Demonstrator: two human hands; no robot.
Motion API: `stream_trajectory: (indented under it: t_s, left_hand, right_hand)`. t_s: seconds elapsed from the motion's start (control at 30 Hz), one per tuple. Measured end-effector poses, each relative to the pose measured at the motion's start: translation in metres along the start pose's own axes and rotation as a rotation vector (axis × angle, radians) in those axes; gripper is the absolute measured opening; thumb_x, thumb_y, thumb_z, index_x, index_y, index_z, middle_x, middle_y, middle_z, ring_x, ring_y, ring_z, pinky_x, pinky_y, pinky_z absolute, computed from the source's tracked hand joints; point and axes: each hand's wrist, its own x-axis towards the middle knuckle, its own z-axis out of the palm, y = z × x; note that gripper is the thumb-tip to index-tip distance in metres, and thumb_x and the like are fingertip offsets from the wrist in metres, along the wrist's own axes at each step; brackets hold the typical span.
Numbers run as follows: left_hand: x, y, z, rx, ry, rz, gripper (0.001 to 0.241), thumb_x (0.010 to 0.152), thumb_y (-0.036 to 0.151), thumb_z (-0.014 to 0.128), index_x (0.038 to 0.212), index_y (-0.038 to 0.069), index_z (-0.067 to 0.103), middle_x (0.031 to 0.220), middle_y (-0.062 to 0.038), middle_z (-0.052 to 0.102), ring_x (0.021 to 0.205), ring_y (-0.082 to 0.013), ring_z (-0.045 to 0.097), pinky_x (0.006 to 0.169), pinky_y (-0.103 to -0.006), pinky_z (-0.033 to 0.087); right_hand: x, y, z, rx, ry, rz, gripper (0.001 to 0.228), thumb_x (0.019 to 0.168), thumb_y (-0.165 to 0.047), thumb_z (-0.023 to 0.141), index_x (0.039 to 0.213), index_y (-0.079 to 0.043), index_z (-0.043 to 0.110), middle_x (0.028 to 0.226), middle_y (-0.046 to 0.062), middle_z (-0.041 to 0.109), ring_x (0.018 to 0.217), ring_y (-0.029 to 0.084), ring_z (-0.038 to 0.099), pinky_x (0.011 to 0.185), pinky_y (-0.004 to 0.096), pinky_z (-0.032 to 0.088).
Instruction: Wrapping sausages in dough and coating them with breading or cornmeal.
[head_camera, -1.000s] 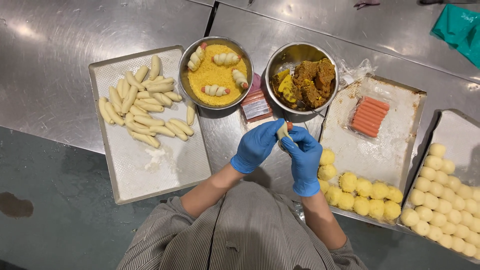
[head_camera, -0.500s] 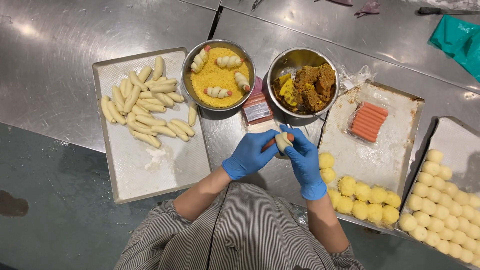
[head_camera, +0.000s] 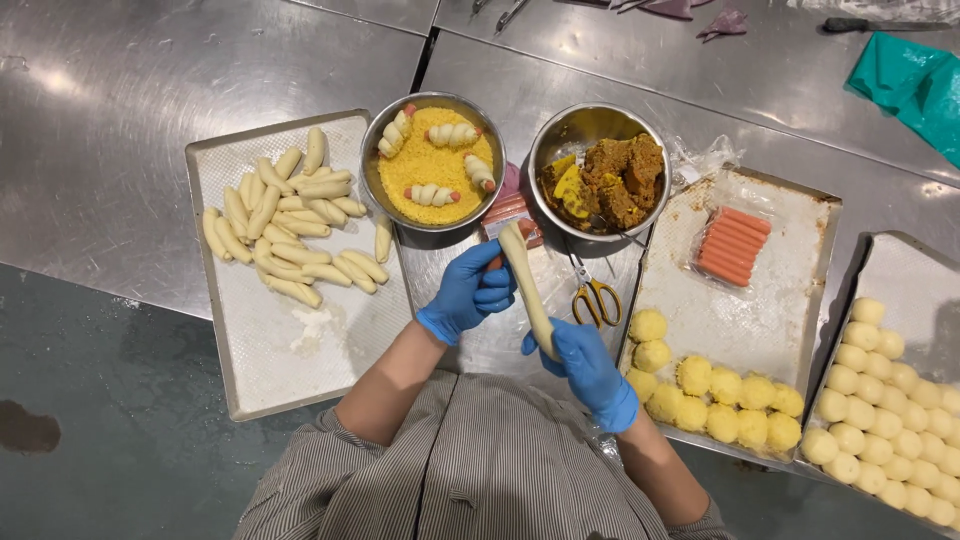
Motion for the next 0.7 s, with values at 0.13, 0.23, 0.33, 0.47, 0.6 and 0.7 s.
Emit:
stream_trajectory:
  t_s: [0.13, 0.23, 0.33, 0.47, 0.6, 0.7]
  left_hand:
    - [-0.01, 0.008, 0.001, -0.081, -0.012, -0.056, 0.034, 0.109, 0.036, 0.043, 0.09, 0.011, 0.056, 0.06, 0.007, 0.035, 0.042, -0.0053, 0.025, 0.039, -0.0203, 0.023]
    - [-0.018, 0.014, 0.002, -0.064, -0.12, -0.066, 0.034, 0.113, 0.035, 0.045, 0.094, 0.01, 0.057, 0.063, 0.006, 0.034, 0.046, -0.006, 0.025, 0.042, -0.0213, 0.023]
    - [-0.028, 0.017, 0.022, 0.176, -0.197, -0.132, 0.028, 0.113, 0.033, 0.05, 0.117, 0.009, 0.063, 0.065, 0.009, 0.037, 0.048, -0.0029, 0.029, 0.043, -0.0191, 0.025]
    - [-0.021, 0.002, 0.032, 1.124, -0.421, -0.111, 0.04, 0.101, 0.033, 0.067, 0.125, 0.002, 0.074, 0.084, -0.004, 0.067, 0.067, -0.008, 0.058, 0.063, -0.0267, 0.048]
    - [-0.004, -0.019, 0.046, 1.73, -0.075, -0.113, 0.036, 0.093, 0.038, 0.066, 0.1, 0.006, 0.081, 0.084, -0.014, 0.079, 0.071, -0.0174, 0.069, 0.072, -0.0325, 0.054]
    - [0.016, -0.03, -0.02, 1.713, 0.233, 0.168, 0.036, 0.099, 0.035, 0.058, 0.097, 0.005, 0.078, 0.082, -0.014, 0.075, 0.073, -0.0153, 0.066, 0.07, -0.0316, 0.052]
  right_hand:
    - [0.004, 0.033, -0.011, 0.088, -0.147, 0.162, 0.063, 0.103, -0.056, 0.041, 0.099, -0.001, 0.071, 0.058, -0.004, 0.045, 0.049, 0.006, 0.037, 0.046, 0.024, 0.03]
    - [0.009, 0.109, -0.041, 0.364, -0.314, 0.352, 0.06, 0.107, -0.055, 0.043, 0.088, -0.004, 0.067, 0.057, -0.004, 0.043, 0.048, 0.006, 0.034, 0.045, 0.023, 0.027]
    - [0.027, 0.139, -0.068, 0.574, -0.424, 0.438, 0.053, 0.109, -0.05, 0.048, 0.081, -0.007, 0.062, 0.059, -0.003, 0.044, 0.05, 0.006, 0.034, 0.045, 0.024, 0.027]
    - [0.065, 0.097, -0.082, 0.302, -0.208, 0.445, 0.033, 0.101, -0.038, 0.06, 0.091, -0.008, 0.068, 0.065, -0.005, 0.047, 0.055, 0.005, 0.038, 0.049, 0.022, 0.03]
    - [0.064, -0.003, -0.051, -0.143, 0.021, 0.174, 0.029, 0.099, -0.031, 0.067, 0.101, -0.003, 0.072, 0.079, -0.005, 0.064, 0.071, 0.003, 0.056, 0.062, 0.019, 0.044]
    - [0.049, -0.044, -0.016, -0.378, 0.038, -0.062, 0.032, 0.099, -0.029, 0.066, 0.114, -0.001, 0.067, 0.085, -0.003, 0.068, 0.075, 0.004, 0.064, 0.067, 0.019, 0.049]
